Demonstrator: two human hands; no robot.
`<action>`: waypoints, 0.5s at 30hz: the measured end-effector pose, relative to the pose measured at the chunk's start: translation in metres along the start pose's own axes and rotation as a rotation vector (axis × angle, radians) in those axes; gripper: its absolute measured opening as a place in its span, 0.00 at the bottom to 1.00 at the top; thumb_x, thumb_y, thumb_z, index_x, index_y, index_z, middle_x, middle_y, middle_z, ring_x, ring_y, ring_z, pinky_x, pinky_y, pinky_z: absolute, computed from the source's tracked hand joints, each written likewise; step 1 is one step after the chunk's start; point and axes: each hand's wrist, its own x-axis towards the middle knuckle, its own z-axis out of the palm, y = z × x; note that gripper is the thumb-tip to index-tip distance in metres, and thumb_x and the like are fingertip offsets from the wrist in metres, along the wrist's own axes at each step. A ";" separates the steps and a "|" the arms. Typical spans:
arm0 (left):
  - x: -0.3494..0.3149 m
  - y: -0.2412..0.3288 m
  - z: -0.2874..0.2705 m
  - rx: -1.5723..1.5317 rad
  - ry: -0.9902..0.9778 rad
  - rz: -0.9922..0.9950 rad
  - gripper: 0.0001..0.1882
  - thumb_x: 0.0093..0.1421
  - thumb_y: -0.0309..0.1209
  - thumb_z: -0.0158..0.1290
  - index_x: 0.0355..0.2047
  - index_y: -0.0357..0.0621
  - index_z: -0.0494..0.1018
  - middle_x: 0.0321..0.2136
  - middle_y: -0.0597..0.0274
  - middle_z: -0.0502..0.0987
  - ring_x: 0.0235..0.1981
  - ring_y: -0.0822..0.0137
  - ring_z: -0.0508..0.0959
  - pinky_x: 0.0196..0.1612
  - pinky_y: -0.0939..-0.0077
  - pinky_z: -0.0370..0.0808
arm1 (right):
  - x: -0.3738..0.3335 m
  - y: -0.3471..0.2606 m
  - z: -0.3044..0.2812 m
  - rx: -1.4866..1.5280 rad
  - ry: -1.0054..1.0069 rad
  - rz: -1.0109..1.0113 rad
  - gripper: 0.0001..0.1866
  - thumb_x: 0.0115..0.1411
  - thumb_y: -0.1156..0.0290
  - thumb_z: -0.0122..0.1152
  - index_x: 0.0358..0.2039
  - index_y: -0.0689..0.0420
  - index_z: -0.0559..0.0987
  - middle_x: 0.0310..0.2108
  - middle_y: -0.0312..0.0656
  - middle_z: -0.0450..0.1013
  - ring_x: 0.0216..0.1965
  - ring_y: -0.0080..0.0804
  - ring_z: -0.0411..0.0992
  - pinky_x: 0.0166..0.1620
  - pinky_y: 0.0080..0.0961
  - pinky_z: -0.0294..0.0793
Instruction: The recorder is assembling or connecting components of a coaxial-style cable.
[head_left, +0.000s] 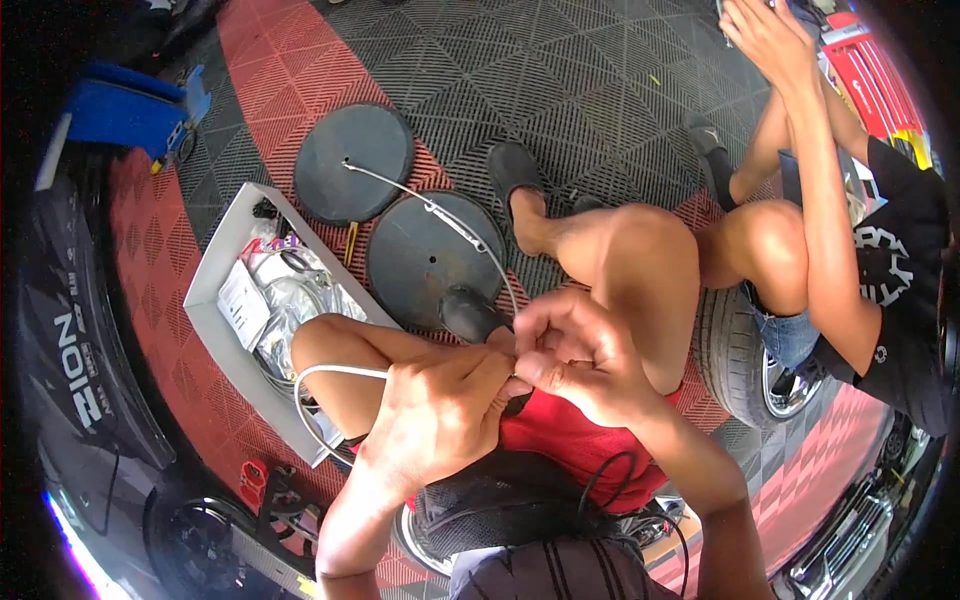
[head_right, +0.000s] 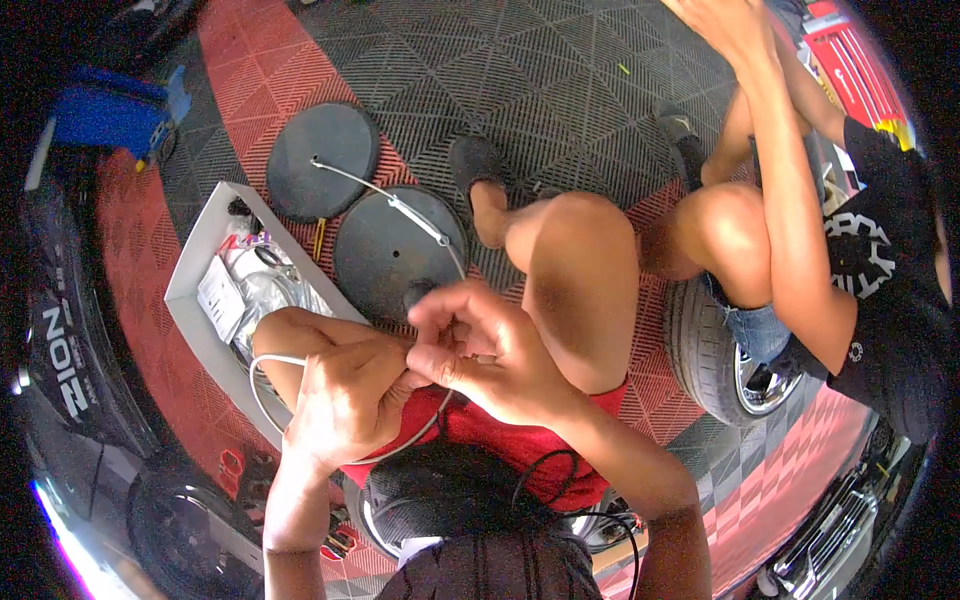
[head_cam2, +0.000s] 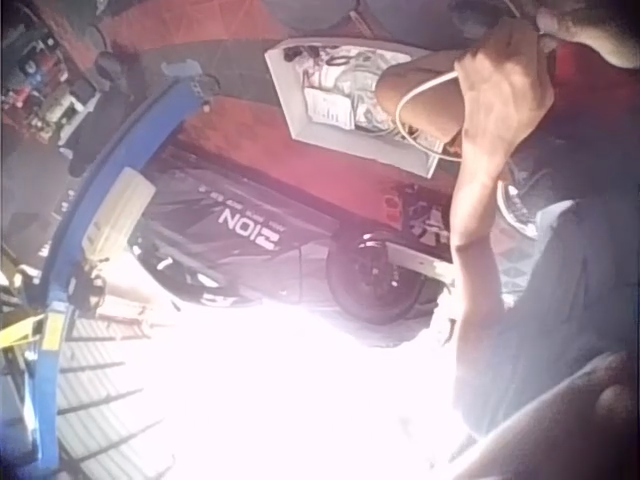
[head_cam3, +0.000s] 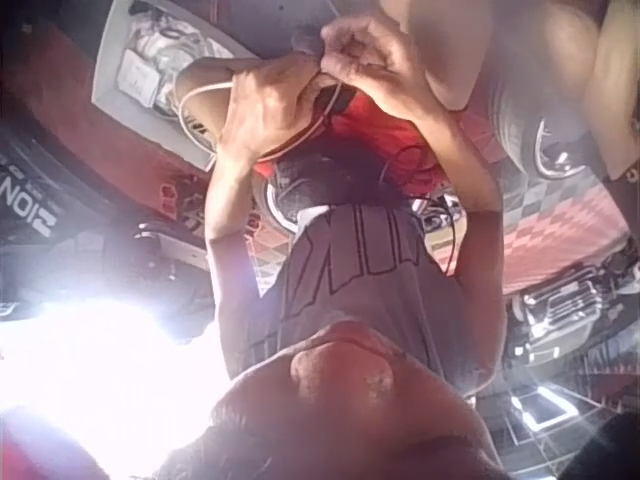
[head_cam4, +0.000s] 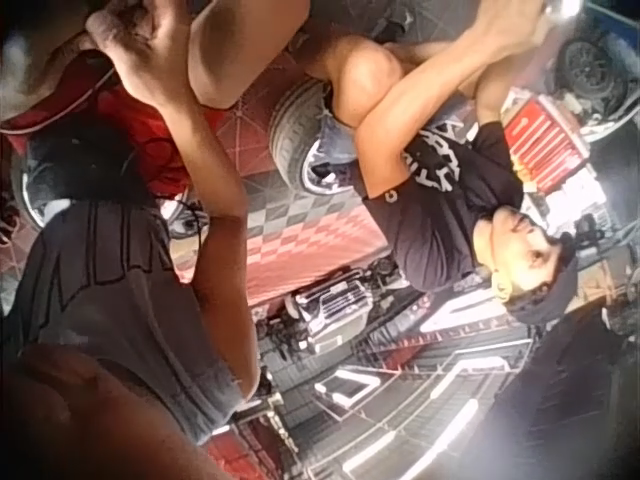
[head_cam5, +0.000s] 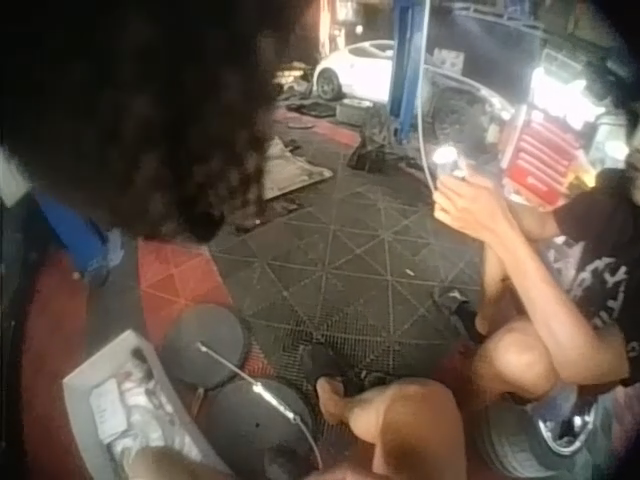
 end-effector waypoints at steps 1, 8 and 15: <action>-0.003 0.000 0.000 0.010 -0.018 -0.007 0.07 0.52 0.26 0.61 0.28 0.41 0.73 0.24 0.56 0.76 0.23 0.57 0.79 0.23 0.64 0.76 | 0.000 0.001 -0.001 -0.028 -0.039 0.053 0.15 0.67 0.72 0.55 0.51 0.60 0.67 0.38 0.37 0.70 0.38 0.19 0.70 0.41 0.16 0.71; -0.014 0.004 0.009 -0.022 0.032 -0.013 0.07 0.54 0.28 0.60 0.28 0.40 0.73 0.22 0.57 0.76 0.22 0.56 0.79 0.22 0.63 0.75 | 0.000 0.017 -0.004 0.296 -0.116 0.147 0.38 0.67 0.39 0.38 0.58 0.63 0.66 0.50 0.48 0.71 0.51 0.33 0.70 0.56 0.34 0.69; 0.004 0.012 0.017 0.005 0.100 0.038 0.06 0.54 0.28 0.59 0.29 0.40 0.73 0.22 0.57 0.76 0.23 0.57 0.79 0.22 0.64 0.75 | -0.008 0.011 -0.012 0.348 -0.019 0.019 0.31 0.69 0.47 0.40 0.59 0.62 0.64 0.50 0.51 0.71 0.54 0.40 0.71 0.57 0.37 0.71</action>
